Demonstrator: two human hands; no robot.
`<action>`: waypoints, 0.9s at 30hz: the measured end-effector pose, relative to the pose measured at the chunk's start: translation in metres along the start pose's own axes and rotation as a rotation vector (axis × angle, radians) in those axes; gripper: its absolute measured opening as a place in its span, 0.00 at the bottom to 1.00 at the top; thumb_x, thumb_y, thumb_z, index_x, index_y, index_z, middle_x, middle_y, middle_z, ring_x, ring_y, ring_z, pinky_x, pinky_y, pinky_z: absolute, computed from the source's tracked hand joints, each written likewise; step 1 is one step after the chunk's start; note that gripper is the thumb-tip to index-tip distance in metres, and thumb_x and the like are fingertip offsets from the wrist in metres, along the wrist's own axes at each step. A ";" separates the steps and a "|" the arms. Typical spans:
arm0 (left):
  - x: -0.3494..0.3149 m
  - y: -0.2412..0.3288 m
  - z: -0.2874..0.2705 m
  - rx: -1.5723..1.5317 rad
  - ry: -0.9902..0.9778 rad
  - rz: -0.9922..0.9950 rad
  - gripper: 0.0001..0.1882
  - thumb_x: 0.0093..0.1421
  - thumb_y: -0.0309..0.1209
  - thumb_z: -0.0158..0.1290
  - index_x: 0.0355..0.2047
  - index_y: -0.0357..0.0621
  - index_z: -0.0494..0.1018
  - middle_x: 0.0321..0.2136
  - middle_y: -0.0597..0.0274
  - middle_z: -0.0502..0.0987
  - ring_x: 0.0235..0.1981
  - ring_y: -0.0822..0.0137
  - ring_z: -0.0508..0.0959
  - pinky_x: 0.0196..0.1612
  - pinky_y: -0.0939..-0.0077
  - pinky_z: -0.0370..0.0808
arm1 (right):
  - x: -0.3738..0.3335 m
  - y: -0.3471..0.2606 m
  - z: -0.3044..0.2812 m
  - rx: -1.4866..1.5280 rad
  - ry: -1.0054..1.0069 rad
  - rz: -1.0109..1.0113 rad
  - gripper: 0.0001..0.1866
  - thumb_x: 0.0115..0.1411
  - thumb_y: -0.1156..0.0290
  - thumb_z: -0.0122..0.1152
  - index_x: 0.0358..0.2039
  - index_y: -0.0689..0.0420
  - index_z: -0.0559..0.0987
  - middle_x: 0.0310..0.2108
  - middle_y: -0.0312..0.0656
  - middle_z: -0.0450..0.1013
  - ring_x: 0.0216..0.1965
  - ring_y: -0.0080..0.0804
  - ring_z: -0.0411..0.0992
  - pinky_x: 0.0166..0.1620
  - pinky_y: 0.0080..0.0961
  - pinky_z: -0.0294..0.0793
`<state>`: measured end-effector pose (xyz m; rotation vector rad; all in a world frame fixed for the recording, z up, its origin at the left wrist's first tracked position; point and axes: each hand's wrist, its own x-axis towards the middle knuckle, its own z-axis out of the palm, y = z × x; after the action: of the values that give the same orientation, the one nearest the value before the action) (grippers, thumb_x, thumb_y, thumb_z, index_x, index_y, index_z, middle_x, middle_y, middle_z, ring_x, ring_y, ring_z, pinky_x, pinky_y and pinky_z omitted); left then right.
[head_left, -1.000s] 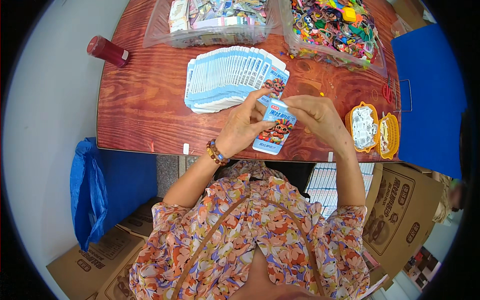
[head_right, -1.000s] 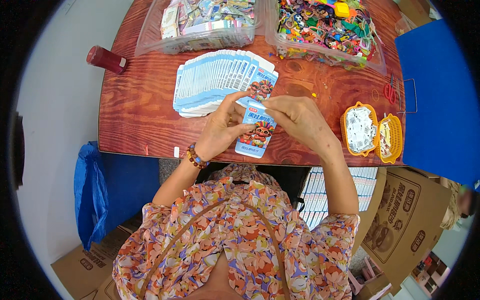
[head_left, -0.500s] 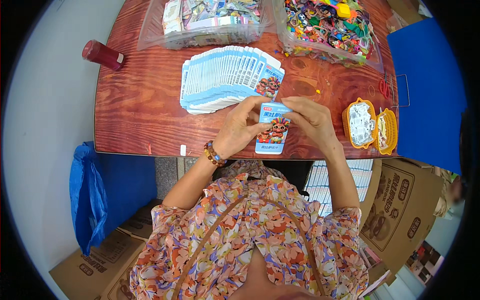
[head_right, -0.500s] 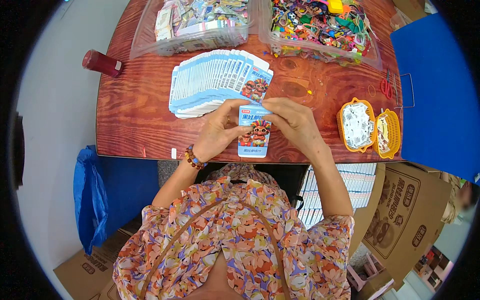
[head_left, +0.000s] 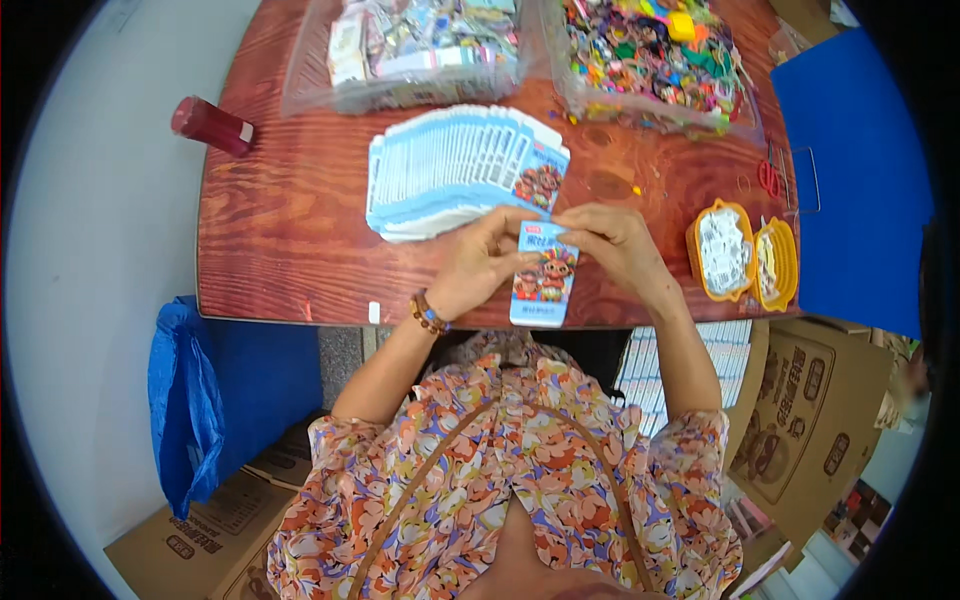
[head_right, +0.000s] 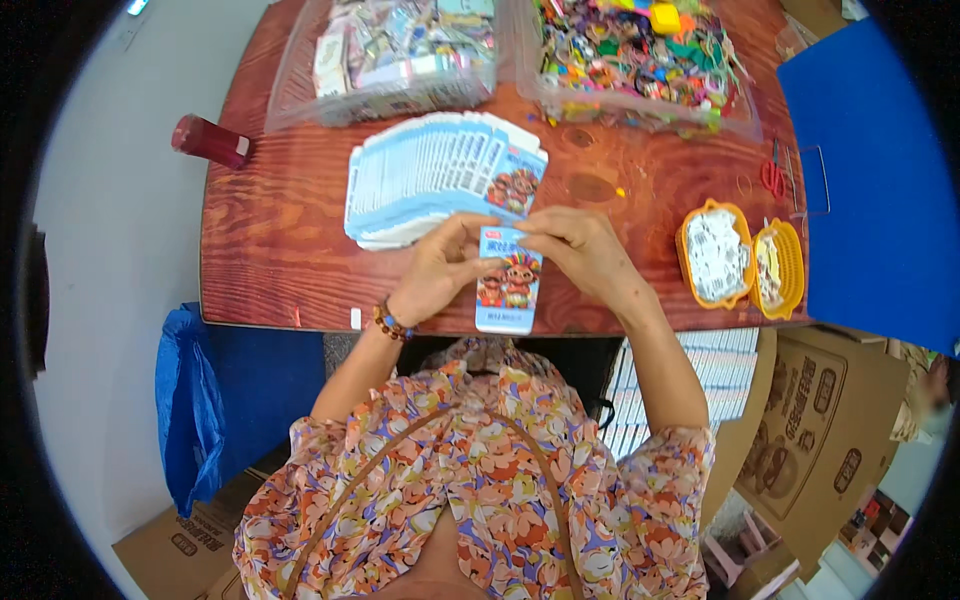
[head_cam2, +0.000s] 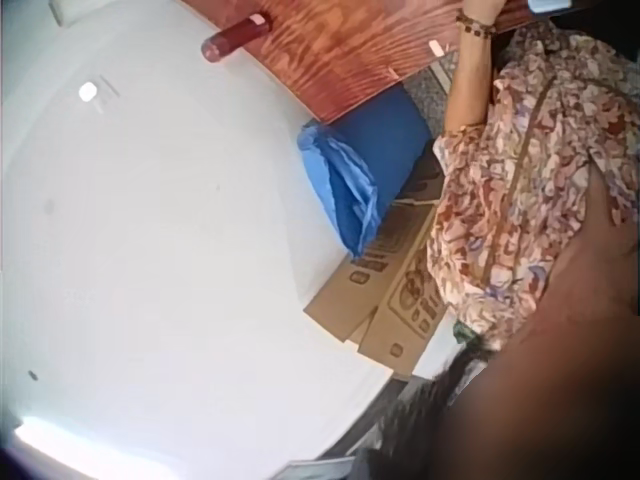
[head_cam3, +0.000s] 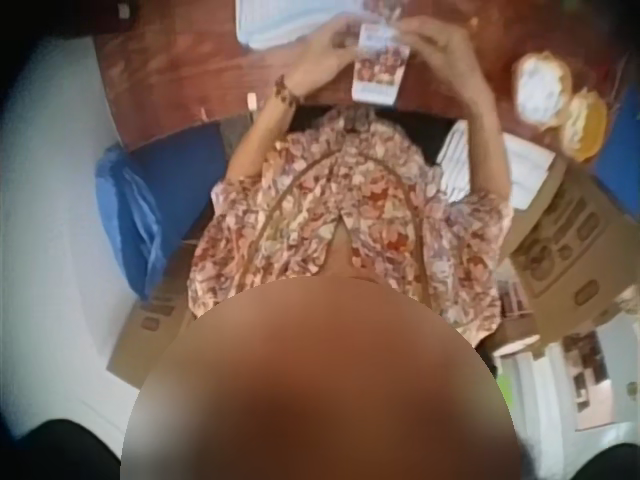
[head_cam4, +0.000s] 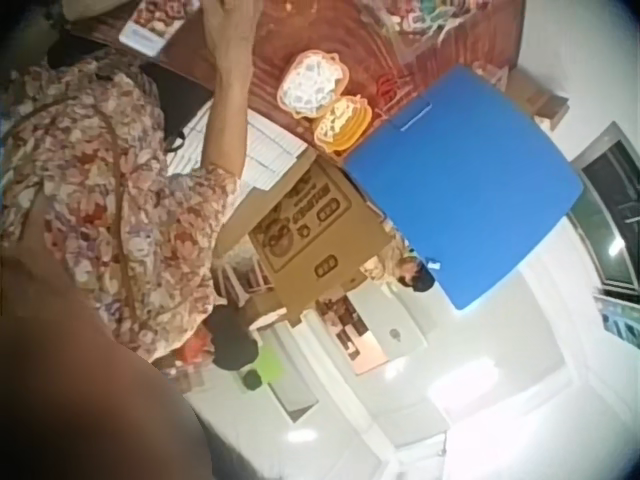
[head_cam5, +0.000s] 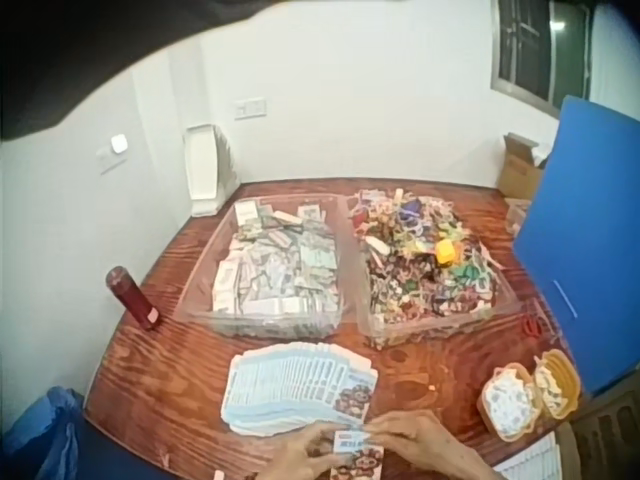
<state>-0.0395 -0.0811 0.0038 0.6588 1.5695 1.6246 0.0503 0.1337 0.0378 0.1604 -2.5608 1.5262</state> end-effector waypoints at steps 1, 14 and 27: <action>0.000 -0.006 -0.002 -0.072 -0.017 0.023 0.26 0.63 0.19 0.56 0.61 0.45 0.65 0.48 0.57 0.76 0.45 0.73 0.78 0.43 0.78 0.80 | -0.002 0.006 0.000 0.139 0.029 0.153 0.10 0.61 0.78 0.62 0.44 0.63 0.82 0.38 0.39 0.80 0.41 0.25 0.77 0.44 0.23 0.77; 0.004 0.016 -0.029 0.280 0.639 0.490 0.57 0.45 0.23 0.71 0.70 0.41 0.46 0.65 0.47 0.58 0.63 0.56 0.65 0.63 0.62 0.68 | 0.088 -0.011 0.070 1.222 -0.027 0.606 0.13 0.68 0.69 0.55 0.49 0.62 0.76 0.44 0.40 0.77 0.43 0.30 0.77 0.46 0.30 0.79; -0.030 0.019 -0.056 0.175 0.704 0.289 0.51 0.45 0.21 0.71 0.66 0.43 0.53 0.57 0.53 0.67 0.57 0.62 0.70 0.55 0.65 0.75 | 0.320 0.022 0.046 -0.921 -0.254 0.014 0.25 0.47 0.53 0.72 0.39 0.59 0.80 0.39 0.50 0.79 0.43 0.46 0.78 0.44 0.42 0.76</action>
<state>-0.0708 -0.1370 0.0203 0.4296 2.2143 2.0932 -0.2714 0.0992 0.0576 0.2204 -3.1568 0.2147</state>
